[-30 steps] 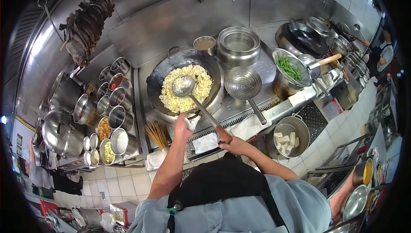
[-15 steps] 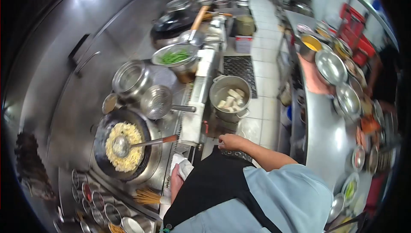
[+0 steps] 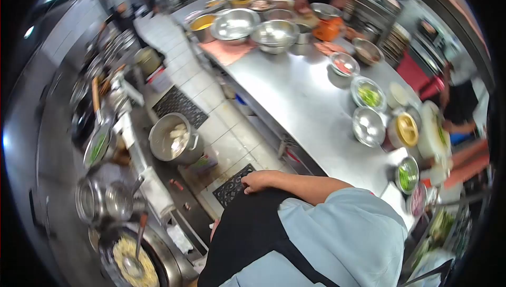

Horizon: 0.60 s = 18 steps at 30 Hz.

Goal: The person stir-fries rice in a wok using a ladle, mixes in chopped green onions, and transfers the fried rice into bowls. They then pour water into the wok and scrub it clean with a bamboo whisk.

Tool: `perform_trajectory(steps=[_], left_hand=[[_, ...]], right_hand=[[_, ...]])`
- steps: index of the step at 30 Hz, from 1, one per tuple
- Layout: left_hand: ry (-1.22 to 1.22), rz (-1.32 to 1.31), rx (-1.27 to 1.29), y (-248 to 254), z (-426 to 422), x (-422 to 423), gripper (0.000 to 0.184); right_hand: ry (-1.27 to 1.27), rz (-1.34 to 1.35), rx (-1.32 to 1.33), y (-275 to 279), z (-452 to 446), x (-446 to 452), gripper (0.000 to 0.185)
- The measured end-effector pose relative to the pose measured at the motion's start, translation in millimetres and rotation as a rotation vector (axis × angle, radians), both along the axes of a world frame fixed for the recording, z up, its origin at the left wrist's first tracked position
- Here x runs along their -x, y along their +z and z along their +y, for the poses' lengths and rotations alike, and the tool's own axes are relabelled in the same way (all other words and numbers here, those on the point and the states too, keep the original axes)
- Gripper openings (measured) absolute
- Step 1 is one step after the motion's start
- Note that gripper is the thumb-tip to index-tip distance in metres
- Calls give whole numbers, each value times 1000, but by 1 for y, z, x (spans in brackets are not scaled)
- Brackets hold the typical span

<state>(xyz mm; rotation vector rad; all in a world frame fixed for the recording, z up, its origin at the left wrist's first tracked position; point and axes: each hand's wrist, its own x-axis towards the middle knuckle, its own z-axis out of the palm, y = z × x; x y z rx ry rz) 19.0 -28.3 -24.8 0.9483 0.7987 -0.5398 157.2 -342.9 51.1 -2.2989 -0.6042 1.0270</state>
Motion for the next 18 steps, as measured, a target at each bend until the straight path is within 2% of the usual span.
perform_trajectory(steps=[7,8,14,15,16,18], left_hand=[[-371,-184,-231,-23,-43,-44,35],[-415,-211,-262,-27,-50,-51,35],[-636,-325,-410,-43,-81,-82,34],[-657,-338,-425,-44,-84,-86,34],[-678,-350,-452,-46,-87,-89,34],[-713,-360,-484,-49,-95,-94,34]], right_hand=[[-390,-52,-103,0,-83,28,38],[-437,44,-72,2,-95,26,42],[-730,-247,-96,43,-189,38,38],[-824,-287,-96,67,-209,42,34],[-930,-410,-160,60,-237,41,32],[-1157,-526,-71,75,-298,44,27]])
